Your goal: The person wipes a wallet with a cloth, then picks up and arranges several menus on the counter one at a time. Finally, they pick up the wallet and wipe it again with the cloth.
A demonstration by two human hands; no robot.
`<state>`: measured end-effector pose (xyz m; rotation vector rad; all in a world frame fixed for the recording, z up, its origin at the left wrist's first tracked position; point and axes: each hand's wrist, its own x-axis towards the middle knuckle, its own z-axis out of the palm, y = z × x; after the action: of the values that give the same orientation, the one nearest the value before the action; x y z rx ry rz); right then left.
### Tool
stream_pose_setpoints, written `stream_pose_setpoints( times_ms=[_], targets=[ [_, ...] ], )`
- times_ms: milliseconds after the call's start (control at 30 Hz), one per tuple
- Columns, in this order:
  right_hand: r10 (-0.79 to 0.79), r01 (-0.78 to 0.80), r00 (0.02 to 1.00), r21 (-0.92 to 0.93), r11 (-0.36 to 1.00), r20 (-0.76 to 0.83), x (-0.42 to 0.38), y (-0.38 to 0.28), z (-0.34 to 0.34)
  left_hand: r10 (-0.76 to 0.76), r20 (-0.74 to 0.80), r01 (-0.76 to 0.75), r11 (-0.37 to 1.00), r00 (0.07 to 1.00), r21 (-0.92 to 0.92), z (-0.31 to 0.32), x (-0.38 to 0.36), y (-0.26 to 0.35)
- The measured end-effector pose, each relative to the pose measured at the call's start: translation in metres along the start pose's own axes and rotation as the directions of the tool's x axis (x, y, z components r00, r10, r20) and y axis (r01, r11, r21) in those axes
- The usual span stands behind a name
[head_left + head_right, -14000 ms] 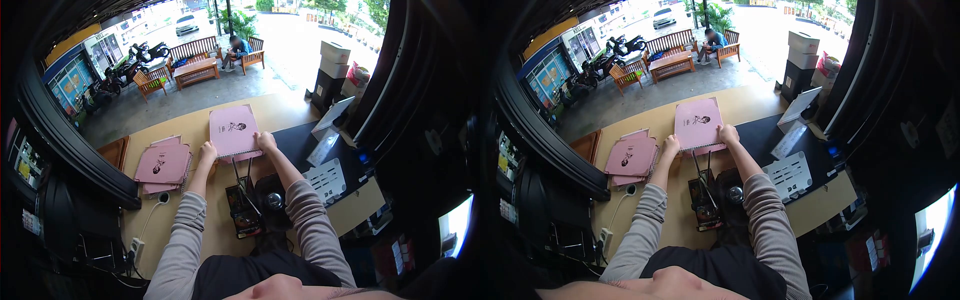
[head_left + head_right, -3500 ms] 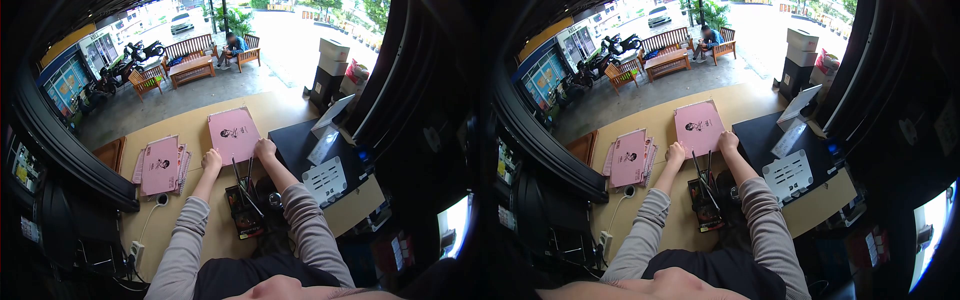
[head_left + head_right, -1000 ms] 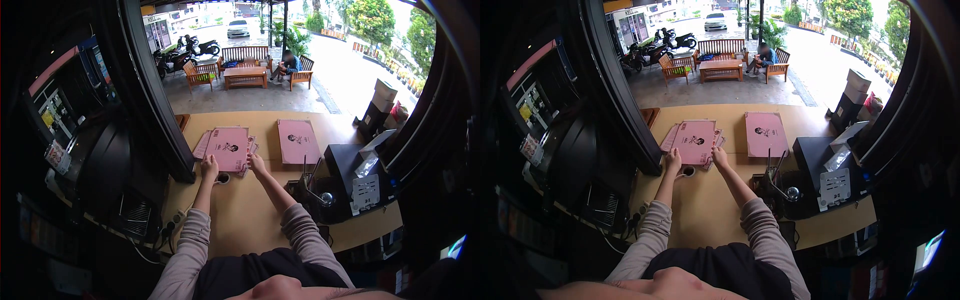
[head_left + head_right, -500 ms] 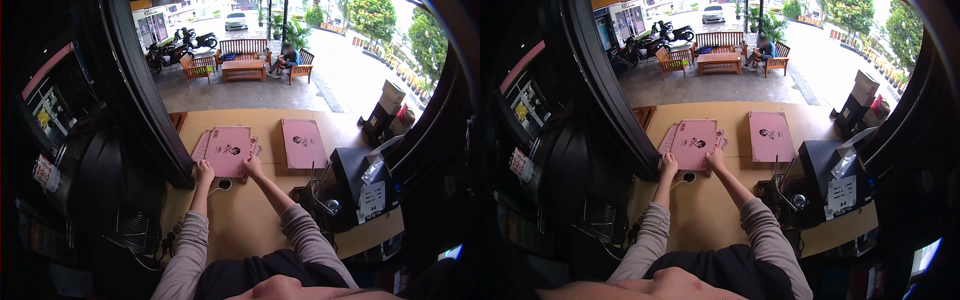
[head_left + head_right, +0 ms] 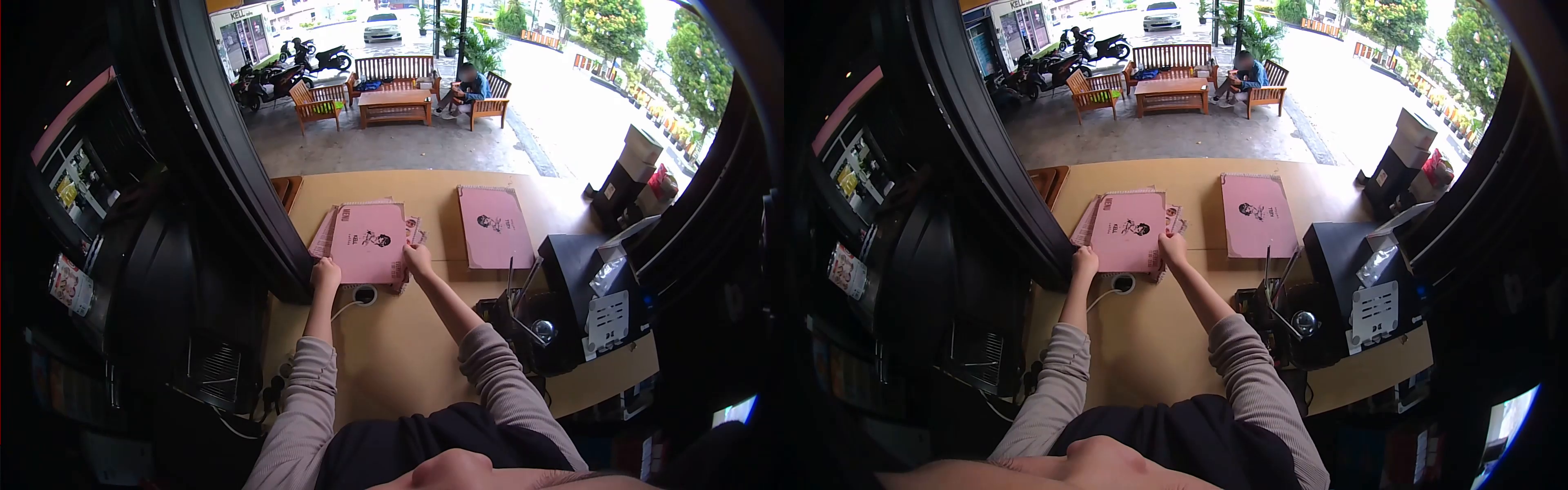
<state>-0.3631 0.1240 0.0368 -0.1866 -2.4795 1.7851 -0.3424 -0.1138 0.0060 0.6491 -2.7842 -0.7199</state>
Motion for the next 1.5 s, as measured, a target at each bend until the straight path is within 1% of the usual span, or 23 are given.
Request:
stream_pose_setpoints(
  times_ms=[67,100,167,200,267,300,367,400,467,500,533,600,633,700,800,867,933,1000,1167,1267,1400,1467,1500],
  targets=[
    [0.064,-0.063,0.998,-0.009,0.998,0.019,0.012,0.014,0.0,-0.01,0.001,0.01,0.999,1.0,-0.042,0.002,0.0,-0.001],
    [0.062,-0.062,0.998,-0.008,0.998,0.017,0.016,0.02,0.001,-0.008,-0.001,0.008,0.999,1.0,-0.043,0.001,-0.002,-0.001],
    [0.172,-0.17,0.984,-0.039,0.985,0.041,0.023,0.033,0.005,0.033,0.017,-0.032,0.998,0.999,-0.051,-0.005,-0.01,0.0],
    [0.171,-0.169,0.984,-0.038,0.985,0.041,0.025,0.037,0.006,0.033,0.016,-0.033,0.998,0.999,-0.051,-0.004,-0.012,-0.001],
    [0.148,-0.143,0.988,-0.111,0.983,0.043,0.029,0.045,0.01,0.025,-0.005,-0.025,0.998,1.0,-0.05,-0.003,-0.016,-0.002],
    [0.146,-0.14,0.988,-0.111,0.984,0.044,0.03,0.051,0.013,0.025,-0.008,-0.025,0.998,1.0,-0.051,-0.004,-0.019,-0.001],
    [-0.019,0.025,0.999,-0.158,0.987,0.039,0.028,0.064,0.017,-0.002,-0.012,0.001,0.997,1.0,-0.076,-0.006,-0.025,0.001],
    [-0.023,0.028,0.999,-0.158,0.987,0.036,0.022,0.059,0.014,0.0,-0.015,-0.002,0.997,1.0,-0.078,-0.005,-0.027,0.002],
    [0.075,-0.061,0.991,-0.125,0.99,0.11,0.003,0.036,0.003,0.018,-0.025,-0.02,0.997,1.0,-0.078,0.0,-0.029,0.002],
    [0.058,-0.047,0.997,-0.195,0.98,0.053,-0.004,0.029,0.001,0.019,-0.027,-0.021,0.997,0.999,-0.08,0.002,-0.029,0.002],
    [0.057,-0.047,0.997,-0.194,0.98,0.051,-0.009,0.025,0.001,0.016,-0.034,-0.019,0.995,0.999,-0.096,0.005,-0.029,0.002],
    [0.019,-0.028,0.999,-0.205,0.978,-0.044,-0.018,0.023,-0.001,0.018,-0.038,-0.022,0.993,0.999,-0.112,0.008,-0.031,0.002],
    [0.018,-0.028,0.999,-0.204,0.978,-0.049,-0.021,0.026,-0.002,0.029,-0.04,-0.032,0.995,0.999,-0.097,0.007,-0.032,0.003],
    [-0.06,0.061,0.998,-0.306,0.95,0.014,-0.026,0.03,-0.005,0.042,-0.042,-0.046,0.995,0.998,-0.085,0.01,-0.036,0.006],
    [-0.061,0.054,0.998,-0.288,0.956,-0.015,-0.036,0.033,-0.009,0.024,-0.037,-0.026,0.998,0.999,-0.058,0.013,-0.047,0.003],
    [-0.065,0.055,0.998,-0.296,0.954,-0.024,-0.038,0.032,-0.009,0.019,-0.042,-0.022,0.996,0.999,-0.086,0.01,-0.053,0.006],
    [-0.063,0.049,0.997,-0.304,0.951,-0.038,-0.037,0.038,-0.011,0.043,-0.035,-0.046,0.997,0.998,-0.065,0.011,-0.052,0.005],
    [-0.102,0.088,0.995,-0.377,0.922,-0.016,-0.035,0.038,-0.013,0.066,-0.033,-0.067,0.997,0.997,-0.046,0.013,-0.052,0.005],
    [-0.116,0.1,0.993,-0.373,0.923,-0.019,-0.043,0.036,-0.026,0.068,-0.03,-0.07,0.997,0.997,-0.04,0.011,-0.06,0.011],
    [-0.126,0.098,0.991,-0.384,0.918,-0.048,-0.045,0.038,-0.035,0.092,-0.042,-0.094,0.994,0.995,-0.054,0.026,-0.054,0.007],
    [-0.112,0.086,0.993,-0.388,0.917,-0.044,-0.053,0.035,-0.054,0.091,-0.013,-0.092,0.993,0.996,-0.077,0.022,-0.063,0.021],
    [-0.119,0.087,0.991,-0.391,0.916,-0.058,-0.054,0.032,-0.063,0.12,-0.011,-0.12,0.988,0.993,-0.093,0.025,-0.061,0.025],
    [-0.129,0.091,0.989,-0.392,0.915,-0.071,-0.053,0.031,-0.067,0.098,0.012,-0.097,0.993,0.995,-0.066,0.003,-0.077,0.042]
  ],
)
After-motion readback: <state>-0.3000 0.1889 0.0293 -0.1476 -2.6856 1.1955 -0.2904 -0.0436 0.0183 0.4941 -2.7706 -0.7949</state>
